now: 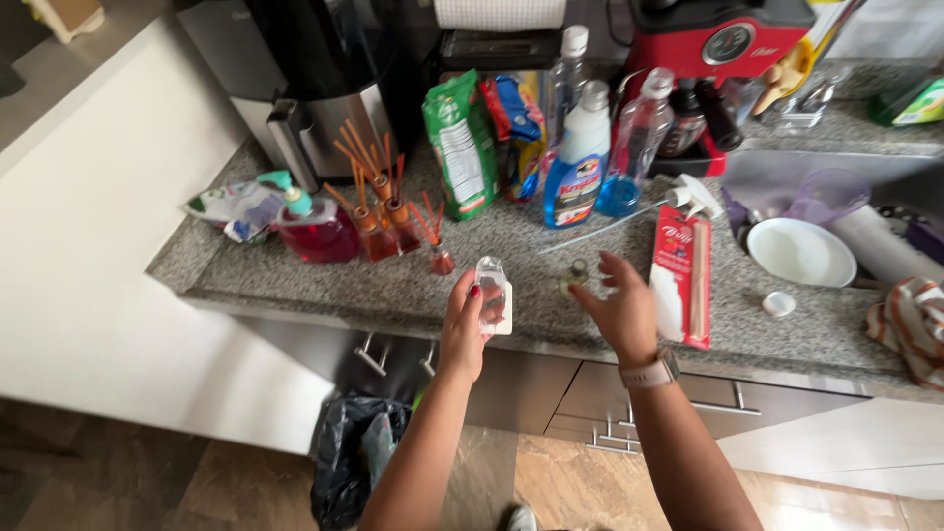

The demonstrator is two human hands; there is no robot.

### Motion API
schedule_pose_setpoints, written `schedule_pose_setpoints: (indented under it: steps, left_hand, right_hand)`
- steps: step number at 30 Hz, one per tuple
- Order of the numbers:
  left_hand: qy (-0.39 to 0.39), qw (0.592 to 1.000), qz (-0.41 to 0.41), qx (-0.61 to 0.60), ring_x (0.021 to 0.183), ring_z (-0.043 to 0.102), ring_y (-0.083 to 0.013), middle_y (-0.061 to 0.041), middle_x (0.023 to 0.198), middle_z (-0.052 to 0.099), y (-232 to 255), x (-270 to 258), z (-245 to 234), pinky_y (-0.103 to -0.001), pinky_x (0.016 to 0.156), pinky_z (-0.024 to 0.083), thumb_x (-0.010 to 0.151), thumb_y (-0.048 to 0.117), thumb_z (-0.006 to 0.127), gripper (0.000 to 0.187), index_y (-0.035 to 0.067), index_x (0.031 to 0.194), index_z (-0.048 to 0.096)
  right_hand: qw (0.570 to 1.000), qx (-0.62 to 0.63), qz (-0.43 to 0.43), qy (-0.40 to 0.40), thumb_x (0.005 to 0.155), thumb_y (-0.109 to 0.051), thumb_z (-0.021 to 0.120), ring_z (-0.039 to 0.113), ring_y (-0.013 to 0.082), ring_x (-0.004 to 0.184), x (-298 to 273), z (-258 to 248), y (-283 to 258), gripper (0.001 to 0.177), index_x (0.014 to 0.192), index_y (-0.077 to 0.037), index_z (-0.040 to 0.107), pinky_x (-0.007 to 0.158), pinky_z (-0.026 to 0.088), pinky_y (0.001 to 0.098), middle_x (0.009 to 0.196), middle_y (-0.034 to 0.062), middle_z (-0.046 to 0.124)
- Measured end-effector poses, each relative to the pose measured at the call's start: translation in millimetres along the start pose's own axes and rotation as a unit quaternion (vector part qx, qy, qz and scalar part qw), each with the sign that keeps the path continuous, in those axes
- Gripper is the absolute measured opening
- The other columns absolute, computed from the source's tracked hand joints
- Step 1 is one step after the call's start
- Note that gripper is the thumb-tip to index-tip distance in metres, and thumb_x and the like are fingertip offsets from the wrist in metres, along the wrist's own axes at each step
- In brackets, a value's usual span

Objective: The person assembles a reed diffuser by opening a small bottle of fragrance oil, cutting the top off with scissors, and pouring the oil into a glass diffuser bottle. They then insert several reed sticks into the bottle to complete the assembly.

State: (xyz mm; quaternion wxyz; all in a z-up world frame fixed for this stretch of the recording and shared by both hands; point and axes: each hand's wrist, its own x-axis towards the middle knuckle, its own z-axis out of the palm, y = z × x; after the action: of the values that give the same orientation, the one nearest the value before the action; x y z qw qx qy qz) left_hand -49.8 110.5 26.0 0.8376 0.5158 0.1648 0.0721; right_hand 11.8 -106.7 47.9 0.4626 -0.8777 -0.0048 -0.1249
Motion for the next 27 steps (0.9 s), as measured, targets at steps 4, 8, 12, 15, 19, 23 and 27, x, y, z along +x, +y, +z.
schedule_pose_setpoints:
  steps: [4,8,12,15,19,23,27]
  left_hand:
    - [0.034,0.999,0.038,0.019,0.098,0.069,-0.0204,-0.017,0.122,0.069,-17.5,-32.1,-33.0,-0.033,0.085,0.06,0.101,0.044,0.051,0.056,0.018,0.15,0.045]
    - [0.117,0.977,0.144,0.102,0.131,0.053,-0.0305,-0.022,0.139,0.056,-65.7,-55.5,-73.8,-0.044,0.115,0.039,0.102,0.033,0.053,0.047,0.009,0.143,0.057]
    - [0.221,0.957,0.148,0.111,0.132,0.052,-0.0349,-0.025,0.137,0.056,-125.7,-82.5,-118.6,-0.044,0.117,0.037,0.101,0.026,0.055,0.043,0.004,0.138,0.059]
    - [0.25,0.962,0.084,0.073,0.134,0.051,-0.038,-0.028,0.143,0.053,-79.5,-149.7,-104.7,-0.044,0.116,0.039,0.1,0.027,0.056,0.05,0.001,0.144,0.055]
    - [0.287,0.957,0.019,-0.042,0.09,0.073,-0.0199,-0.008,0.114,0.066,-169.2,-149.1,-191.0,-0.027,0.075,0.062,0.097,0.032,0.068,0.047,0.015,0.14,0.058]
    - [0.285,0.958,-0.012,0.013,0.074,0.072,-0.0201,-0.01,0.096,0.066,-190.5,-166.9,-239.5,-0.028,0.058,0.061,0.094,0.025,0.069,0.055,0.012,0.145,0.054]
    - [0.324,0.943,-0.074,0.001,0.067,0.072,-0.0198,-0.01,0.093,0.07,-181.0,-170.8,-297.5,-0.025,0.05,0.059,0.091,0.035,0.073,0.042,0.014,0.126,0.063]
  right_hand:
    - [0.992,0.049,-0.108,0.052,0.083,-0.013,0.085,0.072,0.0373,0.091,-59.9,19.8,-25.0,0.03,0.108,-0.003,0.072,0.07,0.062,0.0431,0.095,0.0212,0.073]
    - [0.973,0.134,-0.067,-0.175,0.08,-0.019,0.083,0.075,0.0351,0.09,-124.6,52.6,-57.4,0.035,0.111,-0.009,0.071,0.071,0.065,0.044,0.095,0.0175,0.075]
    - [0.917,0.189,-0.042,-0.349,0.082,-0.013,0.081,0.074,0.0352,0.103,-174.3,97.7,-41.1,0.062,0.139,-0.01,0.056,0.082,0.063,0.0464,0.117,0.0196,0.072]
    - [0.909,0.157,0.012,-0.386,0.085,-0.012,0.077,0.071,0.0344,0.093,-194.0,136.0,-13.0,0.053,0.135,-0.011,0.06,0.079,0.061,0.0462,0.114,0.0234,0.072]
    - [0.875,0.186,0.099,-0.436,0.089,-0.001,0.068,0.065,0.0294,0.087,-232.0,160.7,-10.3,0.056,0.143,-0.001,0.052,0.073,0.06,0.0359,0.11,0.0255,0.069]
    - [0.831,0.169,0.19,-0.496,0.094,-0.018,0.066,0.071,0.0234,0.082,-266.5,196.7,-9.1,0.049,0.14,-0.005,0.058,0.069,0.063,0.0328,0.114,0.0216,0.072]
    - [0.826,0.149,0.273,-0.47,0.089,-0.009,0.067,0.073,0.027,0.08,-280.9,252.5,-9.9,0.05,0.138,-0.001,0.059,0.068,0.066,0.0394,0.104,0.0201,0.074]
